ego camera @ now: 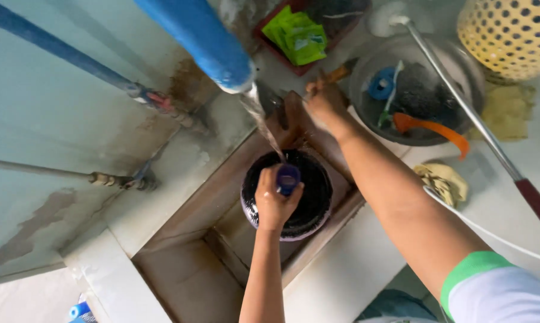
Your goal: Cleaning and rinsing large plastic water bottles and their caps at a washing station using a brush and water.
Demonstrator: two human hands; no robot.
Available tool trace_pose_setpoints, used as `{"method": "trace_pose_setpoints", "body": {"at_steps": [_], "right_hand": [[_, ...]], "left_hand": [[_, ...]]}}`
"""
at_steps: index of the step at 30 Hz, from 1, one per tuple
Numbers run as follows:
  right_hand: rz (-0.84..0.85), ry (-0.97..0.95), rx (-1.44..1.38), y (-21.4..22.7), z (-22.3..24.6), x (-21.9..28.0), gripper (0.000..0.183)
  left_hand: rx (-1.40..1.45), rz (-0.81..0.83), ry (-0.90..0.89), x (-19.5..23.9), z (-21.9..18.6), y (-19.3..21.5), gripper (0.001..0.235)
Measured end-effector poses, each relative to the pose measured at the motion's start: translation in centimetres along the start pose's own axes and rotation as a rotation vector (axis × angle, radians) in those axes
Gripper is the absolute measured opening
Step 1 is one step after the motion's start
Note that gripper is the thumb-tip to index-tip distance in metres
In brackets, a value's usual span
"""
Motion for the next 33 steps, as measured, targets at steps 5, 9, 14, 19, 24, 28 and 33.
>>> {"method": "trace_pose_setpoints", "body": {"at_steps": [5, 9, 14, 19, 24, 28, 33], "right_hand": [[0.038, 0.079, 0.109, -12.4, 1.7, -3.0, 0.032], [-0.099, 0.13, 0.028, -8.2, 3.8, 2.6, 0.028], [0.169, -0.265, -0.644, -1.5, 8.3, 16.1, 0.023], [0.484, -0.389, -1.332, -1.7, 7.6, 27.5, 0.045], [0.731, -0.539, -1.337, -3.4, 8.2, 36.7, 0.04], [0.724, -0.724, -1.183, -9.0, 3.1, 41.8, 0.033], [0.72, -0.498, -1.057, -4.7, 7.7, 46.6, 0.039]], "left_hand": [[0.159, -0.257, 0.157, 2.4, 1.4, 4.6, 0.048], [0.106, -0.235, 0.155, 4.9, 3.8, 2.3, 0.052], [0.026, -0.185, 0.131, 5.0, 3.9, 0.1, 0.052], [0.085, -0.084, 0.198, 3.1, 10.2, -2.2, 0.022], [0.215, 0.095, 0.319, 1.4, 11.0, -2.2, 0.016], [-0.098, 0.239, 0.406, 2.5, 12.0, -1.9, 0.046], [-0.223, 0.092, 0.237, 5.5, 10.7, 2.5, 0.029]]}}
Point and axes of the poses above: each hand's wrist, its own x-axis away from the middle knuckle, its own y-axis out of the back of the hand, z = x × y, the point moved 6 cm from there along -x, towards the middle knuckle, and after that the axes turned 7 degrees about x, right-handed, at the moved point
